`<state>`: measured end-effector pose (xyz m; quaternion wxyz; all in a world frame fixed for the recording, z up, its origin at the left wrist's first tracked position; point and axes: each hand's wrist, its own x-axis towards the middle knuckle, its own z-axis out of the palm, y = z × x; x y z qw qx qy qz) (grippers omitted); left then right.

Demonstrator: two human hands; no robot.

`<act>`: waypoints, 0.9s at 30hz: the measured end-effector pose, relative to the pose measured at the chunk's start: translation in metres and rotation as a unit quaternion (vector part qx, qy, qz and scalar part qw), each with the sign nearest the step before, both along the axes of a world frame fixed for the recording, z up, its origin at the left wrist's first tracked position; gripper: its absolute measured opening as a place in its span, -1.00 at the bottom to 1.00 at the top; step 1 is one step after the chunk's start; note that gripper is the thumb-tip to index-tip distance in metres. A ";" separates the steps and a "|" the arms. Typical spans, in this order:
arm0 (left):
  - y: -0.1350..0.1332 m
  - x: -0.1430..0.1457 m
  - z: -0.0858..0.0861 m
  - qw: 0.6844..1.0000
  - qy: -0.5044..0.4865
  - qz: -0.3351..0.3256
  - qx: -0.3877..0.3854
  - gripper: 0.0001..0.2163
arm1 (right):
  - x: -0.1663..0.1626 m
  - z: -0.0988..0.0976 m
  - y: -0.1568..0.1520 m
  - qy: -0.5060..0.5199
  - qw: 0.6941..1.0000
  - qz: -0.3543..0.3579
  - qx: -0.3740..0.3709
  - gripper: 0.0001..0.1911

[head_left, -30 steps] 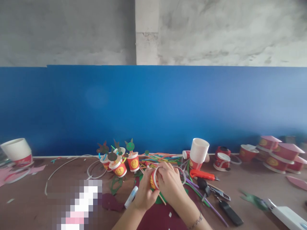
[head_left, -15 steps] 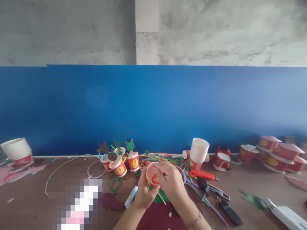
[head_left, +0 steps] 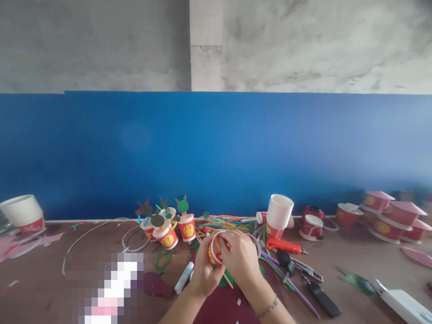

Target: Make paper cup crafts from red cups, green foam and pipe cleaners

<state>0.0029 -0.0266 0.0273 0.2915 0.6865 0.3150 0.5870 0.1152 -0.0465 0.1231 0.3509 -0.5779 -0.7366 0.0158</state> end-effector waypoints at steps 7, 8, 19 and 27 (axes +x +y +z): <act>0.005 -0.004 -0.013 0.997 0.059 0.015 0.038 -0.43 | -0.001 -0.004 0.000 -0.023 1.000 -0.012 0.011 -0.78; 0.006 -0.004 -0.014 0.997 0.065 0.021 0.047 -0.44 | -0.001 -0.005 0.001 -0.023 1.000 -0.015 0.015 -0.78; 0.012 -0.005 -0.027 0.978 0.136 0.095 0.130 -0.37 | -0.004 -0.011 0.003 0.027 0.998 -0.063 -0.013 -0.77; 0.011 -0.005 -0.023 0.981 0.131 0.086 0.118 -0.32 | 0.001 0.000 0.003 0.008 0.999 -0.010 -0.040 -0.76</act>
